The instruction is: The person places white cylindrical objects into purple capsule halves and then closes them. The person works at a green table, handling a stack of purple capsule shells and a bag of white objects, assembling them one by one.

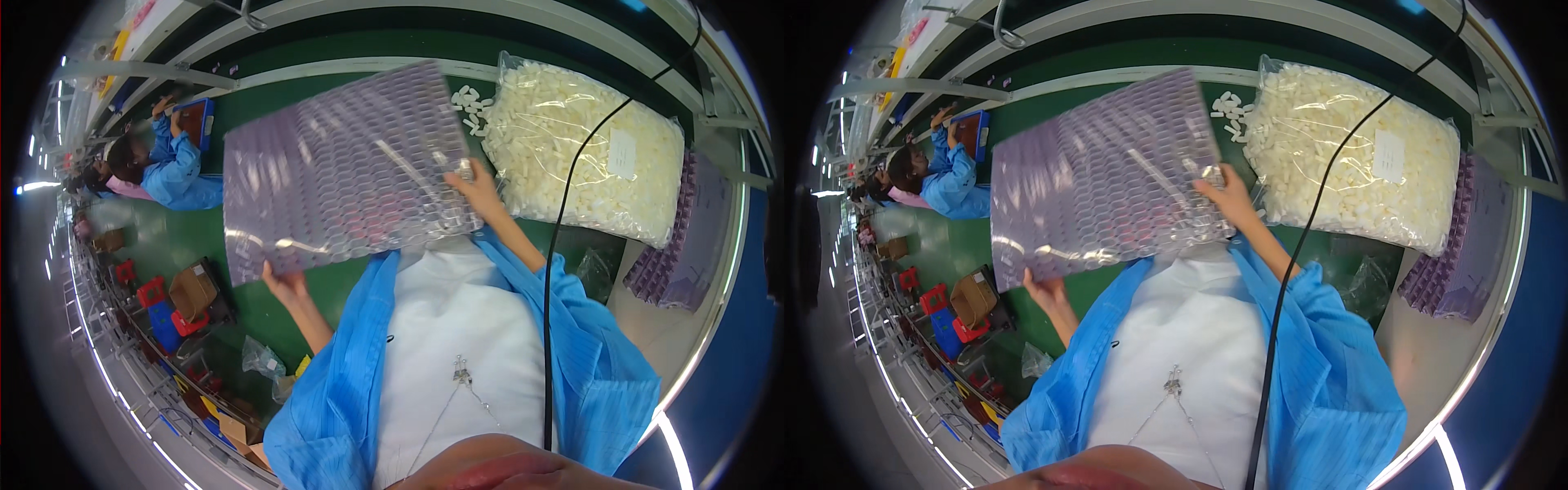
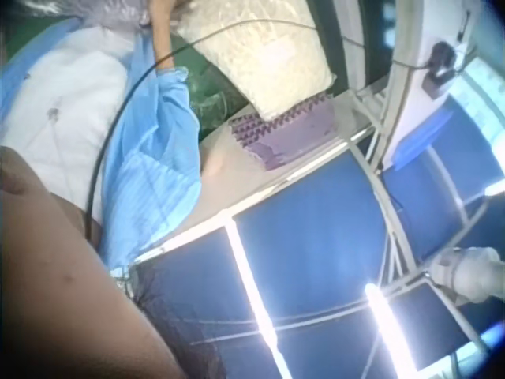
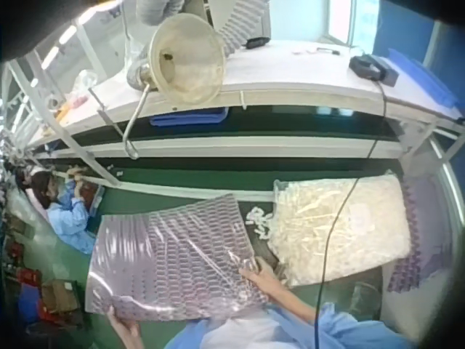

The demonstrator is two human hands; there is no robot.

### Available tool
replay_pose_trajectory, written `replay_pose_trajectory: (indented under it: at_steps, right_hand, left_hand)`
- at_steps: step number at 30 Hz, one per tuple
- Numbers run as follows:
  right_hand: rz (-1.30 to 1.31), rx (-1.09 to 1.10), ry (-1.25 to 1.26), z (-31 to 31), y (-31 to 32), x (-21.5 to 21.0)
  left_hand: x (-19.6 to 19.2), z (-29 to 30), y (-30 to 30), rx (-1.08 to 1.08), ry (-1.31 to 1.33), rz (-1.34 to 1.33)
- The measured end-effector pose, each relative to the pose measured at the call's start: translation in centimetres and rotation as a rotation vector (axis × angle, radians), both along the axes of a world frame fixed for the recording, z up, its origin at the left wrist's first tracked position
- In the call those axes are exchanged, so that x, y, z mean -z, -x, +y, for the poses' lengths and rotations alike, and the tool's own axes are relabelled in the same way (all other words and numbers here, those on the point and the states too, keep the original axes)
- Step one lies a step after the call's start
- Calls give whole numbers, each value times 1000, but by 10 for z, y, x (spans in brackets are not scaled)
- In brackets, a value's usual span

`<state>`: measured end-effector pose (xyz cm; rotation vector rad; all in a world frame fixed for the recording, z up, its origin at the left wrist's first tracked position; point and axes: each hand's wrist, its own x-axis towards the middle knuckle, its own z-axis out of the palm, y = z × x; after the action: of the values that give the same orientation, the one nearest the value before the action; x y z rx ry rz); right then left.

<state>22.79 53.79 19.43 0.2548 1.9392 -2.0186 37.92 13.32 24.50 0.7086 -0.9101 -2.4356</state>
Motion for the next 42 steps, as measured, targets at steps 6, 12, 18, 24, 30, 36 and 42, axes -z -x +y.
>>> replay_pose_trajectory:
  at_steps: [6,12,18,24,30,36,42]
  right_hand:
    - [-46,-155,43,-66,-5,36]
    - [31,-95,-154,-65,23,49]
    - [33,-111,-500,-51,69,101]
    - [-39,-251,-854,-47,97,122]
    - [179,-458,-928,-48,106,99]
    - [93,-283,-637,-12,103,46]
    - [434,524,-217,73,165,-54]
  left_hand:
    - [-8,-39,-60,-202,106,-124]
    - [51,-57,-12,-178,-8,-185]
    - [146,-67,95,-18,-191,-162]
    - [175,-80,170,113,-364,-283]
    - [170,-108,208,274,830,-1479]
    - [135,-63,276,124,871,-1378]
    - [100,0,313,223,776,-991]
